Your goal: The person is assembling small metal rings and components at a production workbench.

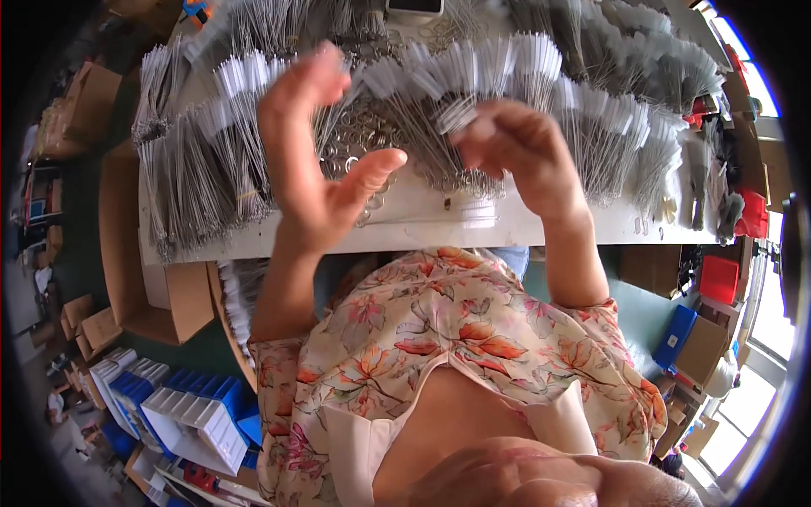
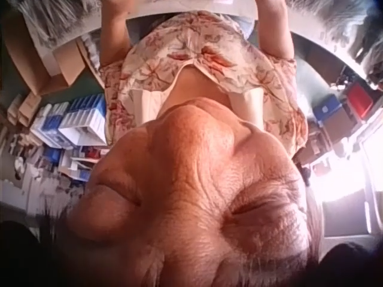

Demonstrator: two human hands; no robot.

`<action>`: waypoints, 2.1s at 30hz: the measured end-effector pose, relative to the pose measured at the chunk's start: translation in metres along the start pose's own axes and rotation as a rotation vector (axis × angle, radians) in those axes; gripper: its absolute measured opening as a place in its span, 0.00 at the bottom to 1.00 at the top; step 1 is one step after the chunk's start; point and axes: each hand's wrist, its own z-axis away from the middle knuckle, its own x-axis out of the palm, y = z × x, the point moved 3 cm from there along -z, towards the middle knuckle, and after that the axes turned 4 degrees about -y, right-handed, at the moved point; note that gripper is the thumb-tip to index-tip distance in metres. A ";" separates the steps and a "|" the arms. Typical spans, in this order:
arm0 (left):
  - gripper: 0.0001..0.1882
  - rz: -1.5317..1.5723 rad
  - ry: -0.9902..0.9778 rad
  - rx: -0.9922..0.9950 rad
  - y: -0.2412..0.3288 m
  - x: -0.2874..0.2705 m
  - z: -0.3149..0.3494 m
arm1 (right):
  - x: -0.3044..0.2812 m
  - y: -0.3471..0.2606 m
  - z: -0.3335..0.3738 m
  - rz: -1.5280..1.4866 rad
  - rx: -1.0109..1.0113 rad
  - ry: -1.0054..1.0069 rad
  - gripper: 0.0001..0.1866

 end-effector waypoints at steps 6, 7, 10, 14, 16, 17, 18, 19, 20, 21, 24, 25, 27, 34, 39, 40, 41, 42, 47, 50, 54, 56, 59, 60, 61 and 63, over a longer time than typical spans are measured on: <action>0.48 0.705 -0.448 -0.302 0.016 0.040 0.013 | 0.036 0.000 0.003 0.247 -0.178 -0.142 0.05; 0.39 0.549 -0.475 -0.217 0.007 0.030 0.013 | 0.031 0.001 0.006 0.193 -0.115 -0.138 0.05; 0.13 0.341 -0.433 -0.205 0.008 0.016 0.013 | 0.026 0.003 0.013 0.113 -0.032 -0.148 0.06; 0.09 0.357 -0.380 -0.119 0.016 0.022 0.021 | 0.028 0.007 0.021 -0.186 0.223 -0.341 0.09; 0.10 0.332 -0.366 0.008 0.026 0.028 0.026 | 0.026 0.014 0.030 -0.282 0.276 -0.394 0.10; 0.10 0.325 -0.359 -0.007 0.030 0.033 0.035 | 0.023 0.022 0.035 -0.256 0.320 -0.440 0.11; 0.12 0.314 -0.433 0.018 0.033 0.039 0.043 | 0.020 0.030 0.043 -0.231 0.360 -0.483 0.11; 0.13 0.203 -0.448 -0.002 0.034 0.041 0.050 | 0.015 0.038 0.052 -0.157 0.415 -0.402 0.10; 0.13 0.092 -0.465 -0.021 0.035 0.043 0.059 | 0.005 0.045 0.061 0.073 0.386 -0.326 0.08; 0.13 0.088 -0.417 -0.237 0.022 0.035 0.073 | -0.009 0.053 0.074 0.305 0.352 -0.239 0.07; 0.08 -0.127 -0.153 -0.674 -0.010 -0.006 0.115 | -0.048 0.084 0.117 1.347 0.445 0.029 0.04; 0.08 -0.236 -0.227 -0.758 -0.010 -0.011 0.124 | -0.054 0.094 0.125 1.384 0.491 0.036 0.04; 0.08 -0.351 -0.297 -0.840 -0.011 -0.011 0.140 | -0.054 0.099 0.129 1.251 0.434 0.094 0.05; 0.04 -0.010 -0.338 -0.906 -0.015 0.002 0.145 | 0.046 0.085 0.053 0.715 -0.185 -0.014 0.03; 0.06 0.459 -0.184 -0.906 -0.003 -0.007 0.094 | 0.065 0.079 0.026 0.686 -0.237 -0.026 0.03; 0.06 0.454 -0.179 -0.901 -0.007 -0.014 0.090 | 0.064 0.076 0.024 0.688 -0.245 -0.029 0.03; 0.06 0.431 -0.276 -0.794 -0.009 -0.019 0.085 | 0.061 0.072 0.022 0.561 -0.227 -0.071 0.03; 0.06 0.408 -0.369 -0.686 -0.008 -0.021 0.079 | 0.058 0.068 0.021 0.436 -0.206 -0.113 0.04; 0.08 0.581 -0.400 -0.751 -0.002 -0.019 0.061 | 0.048 0.064 0.019 0.177 0.009 -0.141 0.06; 0.10 0.528 -0.440 -0.689 0.000 -0.014 0.055 | 0.044 0.069 0.020 -0.007 0.198 -0.171 0.09; 0.13 0.429 -0.415 -0.556 0.009 -0.007 0.043 | 0.040 0.065 0.016 -0.210 0.225 -0.230 0.10; 0.13 0.416 -0.346 -0.547 0.015 -0.003 0.039 | 0.040 0.056 0.013 -0.254 0.201 -0.208 0.10; 0.13 0.337 -0.211 -0.516 0.024 0.000 0.034 | 0.038 0.034 0.007 -0.368 0.040 -0.093 0.11; 0.14 0.243 -0.184 -0.429 0.029 -0.001 0.029 | 0.042 0.021 0.006 -0.371 0.043 -0.097 0.11; 0.15 0.154 -0.160 -0.338 0.031 -0.002 0.026 | 0.045 0.009 0.004 -0.310 0.018 -0.051 0.10; 0.15 0.095 -0.139 -0.269 0.029 -0.002 0.024 | 0.049 0.003 0.000 -0.260 -0.028 0.011 0.09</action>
